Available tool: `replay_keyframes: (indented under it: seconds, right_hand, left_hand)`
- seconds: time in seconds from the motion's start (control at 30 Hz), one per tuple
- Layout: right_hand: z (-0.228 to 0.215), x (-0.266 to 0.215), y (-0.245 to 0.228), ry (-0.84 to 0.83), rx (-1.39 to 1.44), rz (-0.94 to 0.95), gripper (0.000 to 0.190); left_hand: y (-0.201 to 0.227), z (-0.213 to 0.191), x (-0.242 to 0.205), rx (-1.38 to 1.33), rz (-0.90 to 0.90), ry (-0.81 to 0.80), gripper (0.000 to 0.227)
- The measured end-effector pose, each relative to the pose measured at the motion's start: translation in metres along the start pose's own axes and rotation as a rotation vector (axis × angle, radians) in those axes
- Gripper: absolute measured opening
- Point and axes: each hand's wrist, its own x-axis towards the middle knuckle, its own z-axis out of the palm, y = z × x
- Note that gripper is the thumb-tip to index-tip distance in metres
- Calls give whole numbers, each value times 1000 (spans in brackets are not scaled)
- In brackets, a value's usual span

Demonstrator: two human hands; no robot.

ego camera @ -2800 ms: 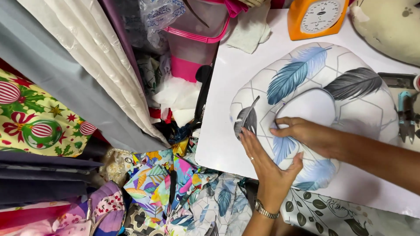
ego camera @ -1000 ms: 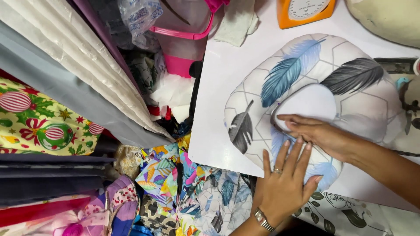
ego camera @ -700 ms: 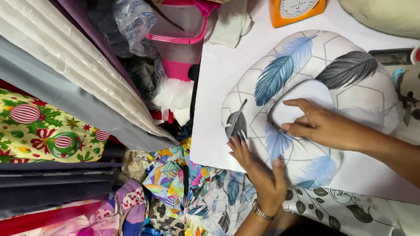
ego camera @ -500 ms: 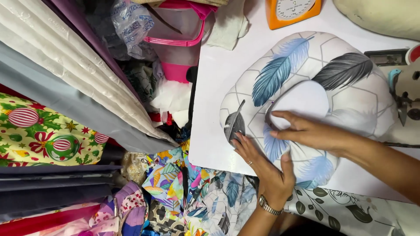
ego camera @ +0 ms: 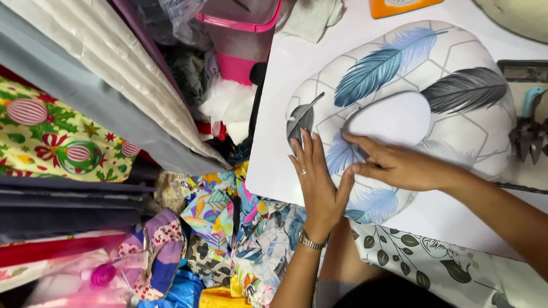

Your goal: Stuffing a U-shaped neck pillow with white fiber filling by hand.

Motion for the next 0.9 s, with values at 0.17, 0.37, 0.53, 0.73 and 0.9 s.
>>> replay_keyframes:
  seconds: [0.17, 0.37, 0.53, 0.73, 0.9]
  right_hand:
    - [13, 3, 4, 55, 43, -99, 66]
    - [45, 13, 46, 339, -175, -168, 66]
    - [39, 3, 48, 480, -72, -373, 60]
    - [29, -41, 0, 338, -94, 88, 51]
    - [28, -21, 9, 209, -338, 111, 57]
  left_hand:
    - [1, 3, 3, 24, -10, 84, 69]
    - [29, 28, -52, 152, 106, 49, 63]
    - [31, 39, -64, 380, 250, 22, 61]
    - [34, 34, -58, 606, 370, 102, 55]
    - [28, 45, -55, 639, 418, 95, 52]
